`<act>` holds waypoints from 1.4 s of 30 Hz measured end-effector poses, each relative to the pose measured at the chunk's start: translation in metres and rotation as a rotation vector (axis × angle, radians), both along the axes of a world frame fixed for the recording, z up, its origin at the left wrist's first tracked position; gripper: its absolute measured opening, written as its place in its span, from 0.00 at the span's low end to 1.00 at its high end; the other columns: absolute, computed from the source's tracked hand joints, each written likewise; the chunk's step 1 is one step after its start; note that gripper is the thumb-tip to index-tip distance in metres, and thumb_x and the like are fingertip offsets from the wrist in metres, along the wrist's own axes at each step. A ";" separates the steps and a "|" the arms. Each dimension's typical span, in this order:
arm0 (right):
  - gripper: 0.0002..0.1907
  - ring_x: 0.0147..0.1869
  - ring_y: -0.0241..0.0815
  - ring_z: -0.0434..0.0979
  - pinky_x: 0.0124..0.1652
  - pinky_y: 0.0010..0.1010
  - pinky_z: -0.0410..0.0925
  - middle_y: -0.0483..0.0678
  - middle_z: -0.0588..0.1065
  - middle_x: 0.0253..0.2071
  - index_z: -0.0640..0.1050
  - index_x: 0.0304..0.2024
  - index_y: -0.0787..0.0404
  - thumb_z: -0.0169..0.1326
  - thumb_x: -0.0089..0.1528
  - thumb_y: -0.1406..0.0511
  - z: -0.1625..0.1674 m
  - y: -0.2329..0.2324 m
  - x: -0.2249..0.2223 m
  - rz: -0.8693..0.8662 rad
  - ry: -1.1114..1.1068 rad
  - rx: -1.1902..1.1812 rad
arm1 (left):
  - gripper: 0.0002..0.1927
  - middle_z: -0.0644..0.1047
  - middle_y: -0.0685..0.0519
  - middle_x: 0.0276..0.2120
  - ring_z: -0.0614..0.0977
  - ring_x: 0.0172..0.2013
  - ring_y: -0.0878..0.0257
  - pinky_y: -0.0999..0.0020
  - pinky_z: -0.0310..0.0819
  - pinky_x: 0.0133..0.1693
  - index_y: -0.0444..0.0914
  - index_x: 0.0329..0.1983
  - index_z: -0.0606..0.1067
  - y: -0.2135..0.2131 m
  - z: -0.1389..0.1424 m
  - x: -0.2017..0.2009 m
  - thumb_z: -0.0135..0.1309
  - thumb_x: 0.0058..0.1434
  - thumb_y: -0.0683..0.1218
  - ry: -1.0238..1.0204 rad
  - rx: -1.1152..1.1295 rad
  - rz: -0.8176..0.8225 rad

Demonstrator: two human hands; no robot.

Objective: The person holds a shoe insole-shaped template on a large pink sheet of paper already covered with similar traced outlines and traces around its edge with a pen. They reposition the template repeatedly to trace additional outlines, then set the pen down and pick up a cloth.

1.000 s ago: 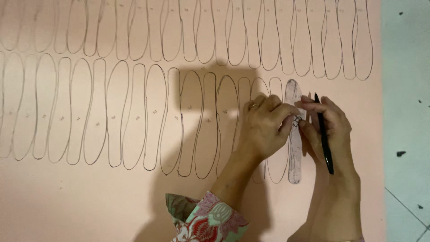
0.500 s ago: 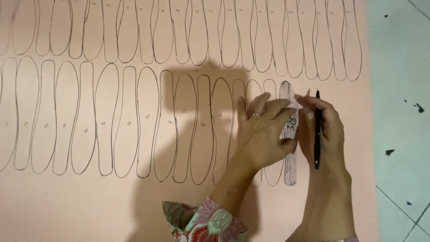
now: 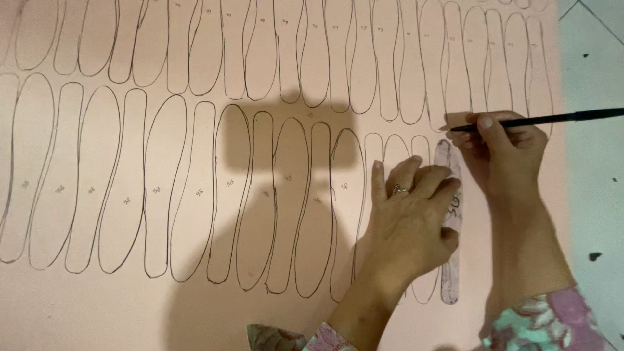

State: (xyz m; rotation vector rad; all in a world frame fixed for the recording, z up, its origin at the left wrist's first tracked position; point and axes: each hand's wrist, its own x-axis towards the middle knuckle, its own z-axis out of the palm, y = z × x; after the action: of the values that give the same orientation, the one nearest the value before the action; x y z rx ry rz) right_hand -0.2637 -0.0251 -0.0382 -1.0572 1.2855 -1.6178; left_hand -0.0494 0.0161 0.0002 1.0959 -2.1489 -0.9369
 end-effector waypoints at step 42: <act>0.09 0.30 0.31 0.77 0.43 0.28 0.78 0.49 0.74 0.27 0.71 0.35 0.63 0.57 0.69 0.74 -0.007 0.021 -0.003 0.184 0.407 0.047 | 0.38 0.69 0.59 0.65 0.60 0.72 0.52 0.27 0.34 0.71 0.45 0.63 0.74 0.005 -0.006 -0.006 0.61 0.44 0.49 -0.097 0.030 -0.020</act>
State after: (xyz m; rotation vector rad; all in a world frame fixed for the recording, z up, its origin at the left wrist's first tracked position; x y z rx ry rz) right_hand -0.2663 -0.0040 -0.0455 -1.4809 1.4279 -1.2682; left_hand -0.0551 0.0215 -0.0056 1.1579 -2.2341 -0.9458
